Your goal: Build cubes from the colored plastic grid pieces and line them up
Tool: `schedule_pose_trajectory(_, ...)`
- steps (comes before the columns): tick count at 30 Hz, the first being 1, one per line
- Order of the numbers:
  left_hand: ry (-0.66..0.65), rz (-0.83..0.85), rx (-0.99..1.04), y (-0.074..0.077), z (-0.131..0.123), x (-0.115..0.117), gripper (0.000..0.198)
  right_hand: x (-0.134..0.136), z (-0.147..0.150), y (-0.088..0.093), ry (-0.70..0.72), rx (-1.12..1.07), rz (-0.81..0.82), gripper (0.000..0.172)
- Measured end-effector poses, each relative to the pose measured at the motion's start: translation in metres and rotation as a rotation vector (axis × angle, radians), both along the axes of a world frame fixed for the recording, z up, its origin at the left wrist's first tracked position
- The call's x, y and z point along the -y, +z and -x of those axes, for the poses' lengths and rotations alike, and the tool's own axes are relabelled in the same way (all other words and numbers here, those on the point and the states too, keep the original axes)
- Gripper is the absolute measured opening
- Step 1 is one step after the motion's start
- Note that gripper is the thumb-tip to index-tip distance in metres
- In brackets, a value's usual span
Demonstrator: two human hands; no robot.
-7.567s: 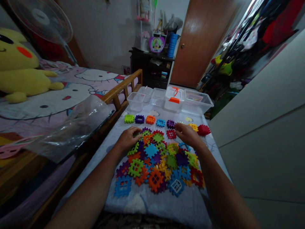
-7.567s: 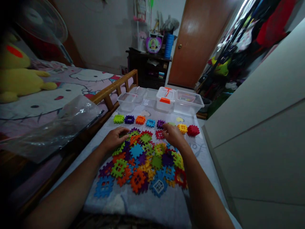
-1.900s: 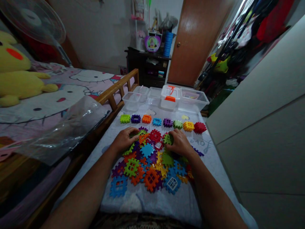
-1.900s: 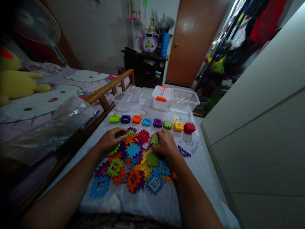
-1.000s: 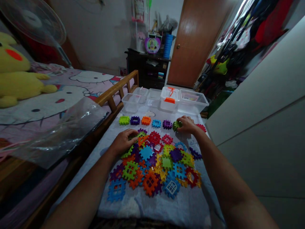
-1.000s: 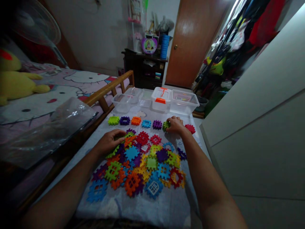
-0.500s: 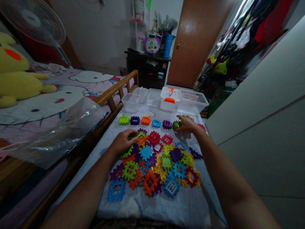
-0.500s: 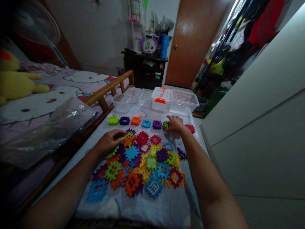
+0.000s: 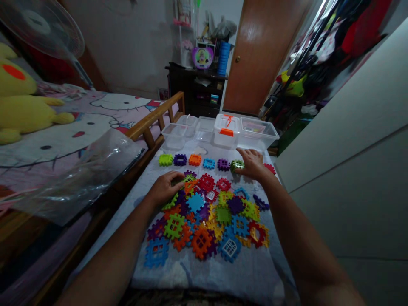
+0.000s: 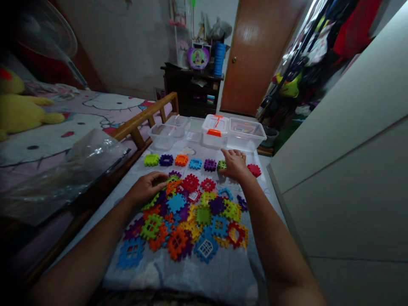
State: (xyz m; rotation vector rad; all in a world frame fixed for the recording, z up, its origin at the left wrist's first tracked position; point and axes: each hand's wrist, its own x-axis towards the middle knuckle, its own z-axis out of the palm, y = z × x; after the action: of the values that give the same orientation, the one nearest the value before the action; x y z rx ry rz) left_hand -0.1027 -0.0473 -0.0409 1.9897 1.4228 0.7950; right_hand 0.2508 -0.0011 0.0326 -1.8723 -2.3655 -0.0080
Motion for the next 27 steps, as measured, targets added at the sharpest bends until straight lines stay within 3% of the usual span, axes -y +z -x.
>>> schedule_pose_trajectory(4, -0.003, -0.008, -0.018, 0.002, -0.001, 0.000, 0.034, 0.037, 0.008, 0.007, 0.099, -0.222, 0.037, 0.042)
schedule_pose_trajectory(7, -0.003, -0.014, -0.008, 0.004, -0.003, 0.001, 0.034, 0.060, 0.025, -0.003, 0.143, -0.241, 0.152, 0.029)
schedule_pose_trajectory(15, -0.018, -0.018, 0.008, 0.001, 0.000, 0.001, 0.031, 0.070, 0.057, -0.036, 0.029, -0.087, 0.165, 0.036)
schedule_pose_trajectory(27, -0.022, -0.017, -0.017, 0.000, -0.001, 0.001, 0.032, 0.079, 0.040, -0.031, -0.150, -0.033, 0.091, 0.043)
